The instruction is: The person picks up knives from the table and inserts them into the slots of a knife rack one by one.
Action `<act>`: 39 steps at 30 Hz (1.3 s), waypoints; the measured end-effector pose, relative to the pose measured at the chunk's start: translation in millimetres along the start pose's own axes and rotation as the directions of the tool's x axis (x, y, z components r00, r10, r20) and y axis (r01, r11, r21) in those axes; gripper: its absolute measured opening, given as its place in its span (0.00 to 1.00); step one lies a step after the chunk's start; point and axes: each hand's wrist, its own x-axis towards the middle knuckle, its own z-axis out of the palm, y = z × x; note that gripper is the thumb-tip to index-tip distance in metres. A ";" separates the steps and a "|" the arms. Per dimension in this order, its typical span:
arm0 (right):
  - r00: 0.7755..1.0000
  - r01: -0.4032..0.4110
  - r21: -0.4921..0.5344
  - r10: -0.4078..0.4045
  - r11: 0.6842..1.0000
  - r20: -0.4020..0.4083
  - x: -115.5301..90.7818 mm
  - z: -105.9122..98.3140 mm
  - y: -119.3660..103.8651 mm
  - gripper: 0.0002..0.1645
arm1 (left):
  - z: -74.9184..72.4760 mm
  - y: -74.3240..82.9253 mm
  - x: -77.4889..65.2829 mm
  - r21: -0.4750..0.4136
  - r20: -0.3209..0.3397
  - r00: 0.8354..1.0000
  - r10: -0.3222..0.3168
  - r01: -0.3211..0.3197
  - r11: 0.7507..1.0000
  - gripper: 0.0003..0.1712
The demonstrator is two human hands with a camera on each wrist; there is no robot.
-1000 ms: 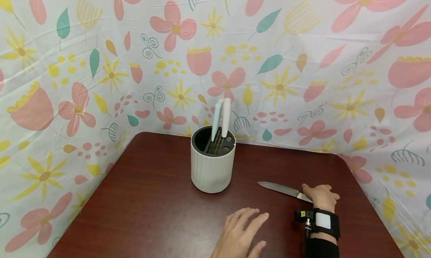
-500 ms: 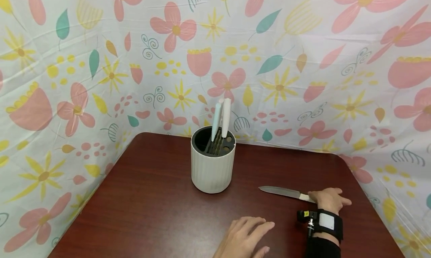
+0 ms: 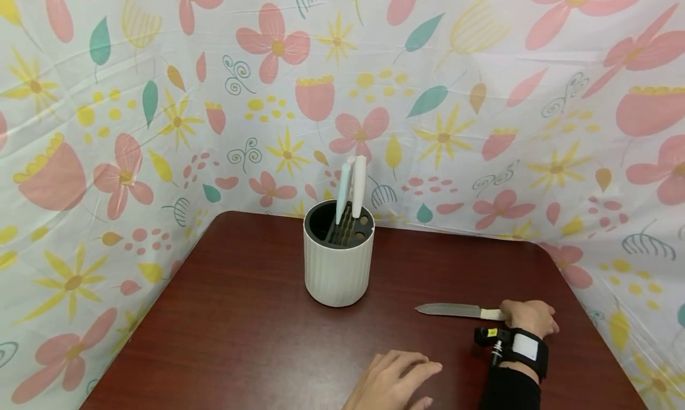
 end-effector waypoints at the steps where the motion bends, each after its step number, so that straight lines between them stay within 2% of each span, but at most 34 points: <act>1: 1.000 -0.006 0.021 0.007 1.000 -0.014 0.9 0.1 0.9 0.61 | 0.8 0.0 -0.3 0.000 -0.007 1.000 0.004 -0.004 1.000 0.18; 6: 0.997 -0.039 0.106 0.046 0.994 -0.066 4.7 0.7 7.7 0.59 | 5.4 2.1 -3.8 -0.026 -0.040 0.999 -0.014 0.013 1.000 0.18; 9: 0.994 -0.028 0.140 0.042 0.990 -0.099 6.5 -0.7 11.2 0.51 | 5.7 2.6 -4.5 -0.036 -0.036 0.999 -0.018 0.017 0.999 0.18; 13: 0.993 -0.031 0.255 0.060 0.966 -0.105 8.6 -5.3 13.0 0.40 | 5.3 1.1 -3.0 -0.039 -0.046 0.999 -0.001 0.000 0.999 0.17; 16: 0.994 -0.056 0.347 0.085 0.936 -0.067 9.3 -10.1 13.0 0.37 | 4.9 -0.3 -1.4 -0.026 -0.054 0.998 0.012 -0.014 1.000 0.17; 20: 0.994 -0.102 0.380 0.108 0.919 0.004 8.6 -16.5 14.7 0.34 | 5.8 -0.9 -1.2 0.008 -0.066 0.997 0.026 -0.026 1.000 0.16; 24: 0.986 -0.165 0.469 0.142 0.868 0.085 5.6 -18.6 18.1 0.35 | 7.9 -0.7 -2.8 -0.006 -0.079 0.996 0.030 -0.031 1.000 0.16; 27: 0.982 -0.187 0.548 0.144 0.815 0.120 4.1 -17.9 19.8 0.28 | 9.2 -1.2 -3.7 0.002 -0.092 0.995 0.038 -0.038 0.999 0.16; 31: 0.982 -0.181 0.563 0.121 0.806 0.143 7.0 -19.5 20.3 0.11 | 7.8 -1.7 -2.7 0.027 -0.092 0.995 0.040 -0.038 0.999 0.16; 33: 0.979 -0.187 0.555 0.106 0.810 0.175 9.2 -22.0 19.4 0.08 | 6.5 -2.1 -2.0 0.021 -0.074 0.997 0.026 -0.025 0.999 0.17; 36: 0.967 -0.196 0.559 0.064 0.805 0.247 10.1 -26.6 18.7 0.07 | 5.1 -2.2 -0.9 0.039 -0.051 0.999 0.009 -0.008 0.999 0.19; 39: 0.937 -0.199 0.569 -0.015 0.798 0.349 7.1 -33.7 18.5 0.13 | 4.6 -2.4 0.0 0.075 -0.054 0.998 0.012 -0.008 0.997 0.22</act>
